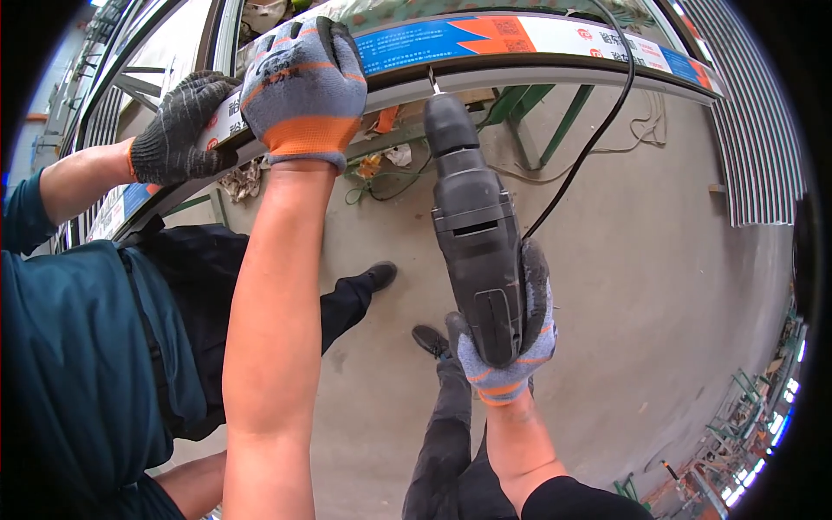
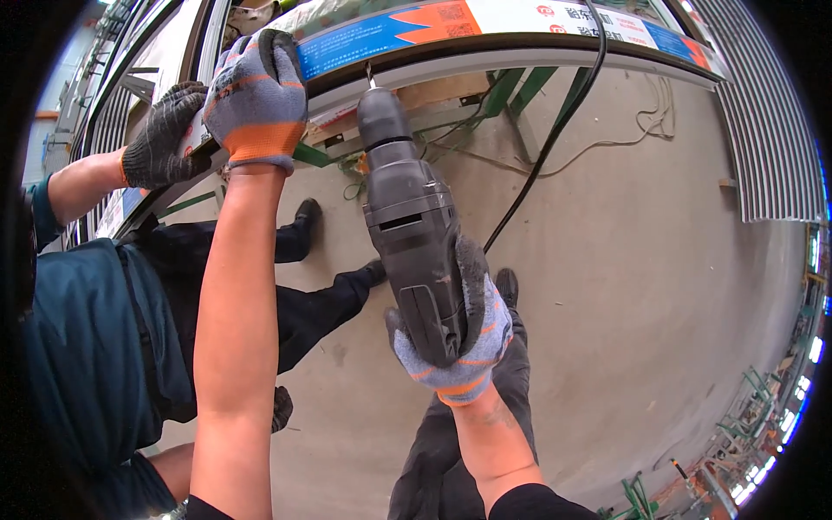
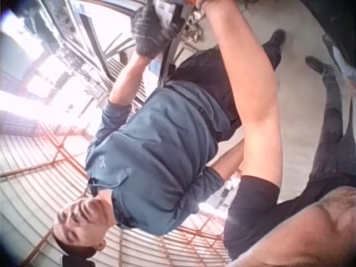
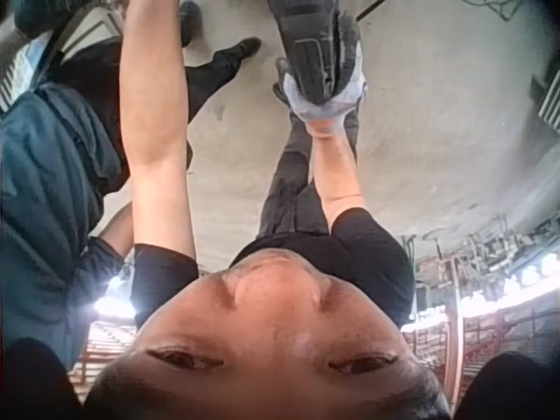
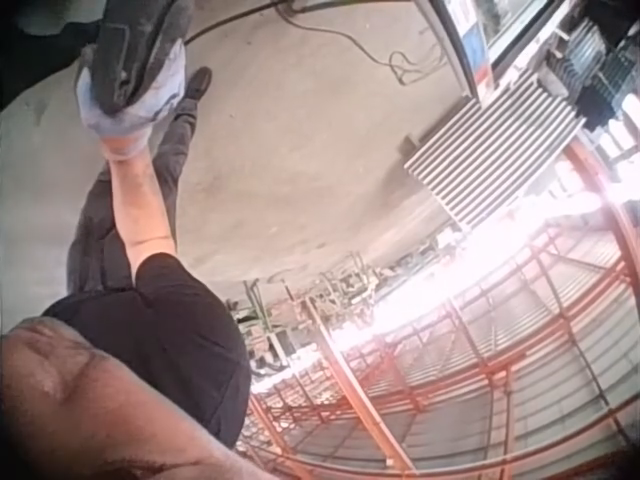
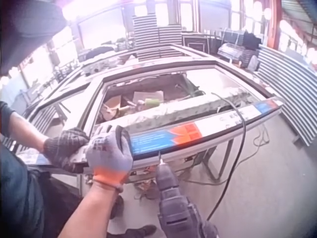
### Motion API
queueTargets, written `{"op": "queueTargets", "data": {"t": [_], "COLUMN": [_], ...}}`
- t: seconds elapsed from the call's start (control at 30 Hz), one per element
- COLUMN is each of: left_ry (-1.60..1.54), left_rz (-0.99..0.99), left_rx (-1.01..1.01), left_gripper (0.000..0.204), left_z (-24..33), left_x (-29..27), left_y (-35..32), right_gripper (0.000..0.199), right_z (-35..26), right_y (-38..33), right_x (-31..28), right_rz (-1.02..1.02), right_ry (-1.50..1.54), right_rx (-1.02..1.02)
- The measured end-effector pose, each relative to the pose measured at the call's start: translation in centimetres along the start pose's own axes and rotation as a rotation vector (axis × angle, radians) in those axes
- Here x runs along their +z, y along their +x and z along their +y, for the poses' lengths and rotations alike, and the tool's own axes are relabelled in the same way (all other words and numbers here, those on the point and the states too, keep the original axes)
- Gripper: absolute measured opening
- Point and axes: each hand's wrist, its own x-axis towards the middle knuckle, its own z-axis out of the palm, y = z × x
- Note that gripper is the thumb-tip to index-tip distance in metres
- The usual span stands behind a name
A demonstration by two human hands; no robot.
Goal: Assembling and securing metal frame components using a power drill, sealant gun, and mallet.
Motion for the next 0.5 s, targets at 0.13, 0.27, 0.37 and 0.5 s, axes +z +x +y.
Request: {"op": "queueTargets", "data": {"t": [0.13,0.27,0.37,0.5], "left_ry": [0.025,0.011,-0.016,0.015], "left_rz": [-0.062,0.007,-0.034,-0.003], "left_rx": [-0.040,-0.016,-0.018,-0.008], "left_gripper": [0.023,0.021,0.019,0.017], "left_z": [0.1,0.0,0.1,1.2], "left_x": [-0.2,0.3,0.0,-0.4], "left_y": [0.1,0.2,0.5,0.3], "right_gripper": [0.045,0.048,0.051,0.053], "right_z": [0.2,-0.2,-0.7,-1.1], "right_y": [0.2,0.0,0.2,0.6], "right_x": [-0.1,0.0,-0.1,-0.5], "right_rz": [-0.029,-0.052,-0.035,-0.009], "right_ry": [-0.164,-0.119,-0.065,0.070], "right_rx": [-0.165,-0.065,0.016,0.166]}}
